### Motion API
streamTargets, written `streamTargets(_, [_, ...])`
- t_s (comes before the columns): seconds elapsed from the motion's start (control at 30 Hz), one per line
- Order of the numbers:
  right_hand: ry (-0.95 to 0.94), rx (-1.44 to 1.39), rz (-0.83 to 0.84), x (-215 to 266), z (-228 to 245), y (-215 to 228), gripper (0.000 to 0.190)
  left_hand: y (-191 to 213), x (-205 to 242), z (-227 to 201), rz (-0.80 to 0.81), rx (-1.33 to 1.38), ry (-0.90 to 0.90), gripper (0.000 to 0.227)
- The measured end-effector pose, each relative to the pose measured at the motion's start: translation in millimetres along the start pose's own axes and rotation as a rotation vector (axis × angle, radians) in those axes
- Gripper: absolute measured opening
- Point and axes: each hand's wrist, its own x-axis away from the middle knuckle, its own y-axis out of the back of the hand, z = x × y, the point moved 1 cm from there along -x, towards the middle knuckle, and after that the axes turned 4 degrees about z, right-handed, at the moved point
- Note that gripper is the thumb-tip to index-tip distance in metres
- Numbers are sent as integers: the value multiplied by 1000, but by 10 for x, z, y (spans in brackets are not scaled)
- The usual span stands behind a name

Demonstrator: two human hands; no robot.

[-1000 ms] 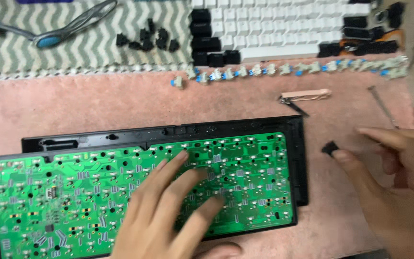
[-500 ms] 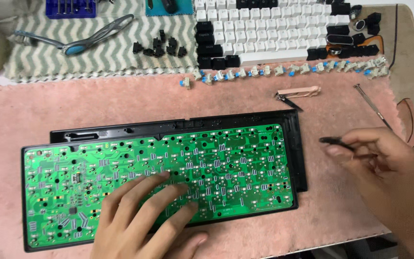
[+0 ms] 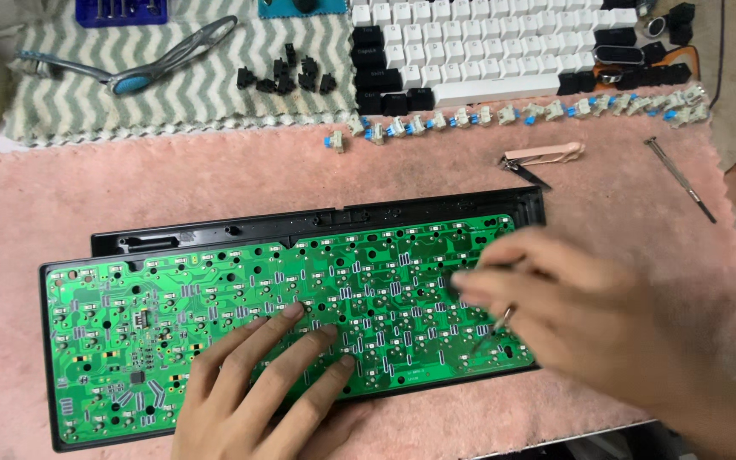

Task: The person cleans the underside of a disassembled keyboard PCB using a small tool and a cloth. They scrape and wipe the green circuit board surface while holding the keyboard steady with the other hand.

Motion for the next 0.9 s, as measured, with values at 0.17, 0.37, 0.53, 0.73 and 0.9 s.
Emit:
streamTargets(0.17, [-20, 135, 37, -45, -72, -10, 30, -18, 9, 6, -2, -17, 5, 35])
streamTargets(0.37, [57, 163, 31, -50, -42, -90, 17, -47, 24, 19, -18, -46, -15, 34])
streamTargets(0.53, [88, 218, 25, -32, -22, -57, 21, -40, 20, 19, -13, -56, 2, 35])
streamTargets(0.73, [-134, 180, -63, -98, -11, 73, 35, 97, -57, 62, 53, -31, 23, 52])
streamTargets(0.9, [205, 281, 106, -177, -34, 58, 39, 233, -122, 260, 246, -66, 130, 96])
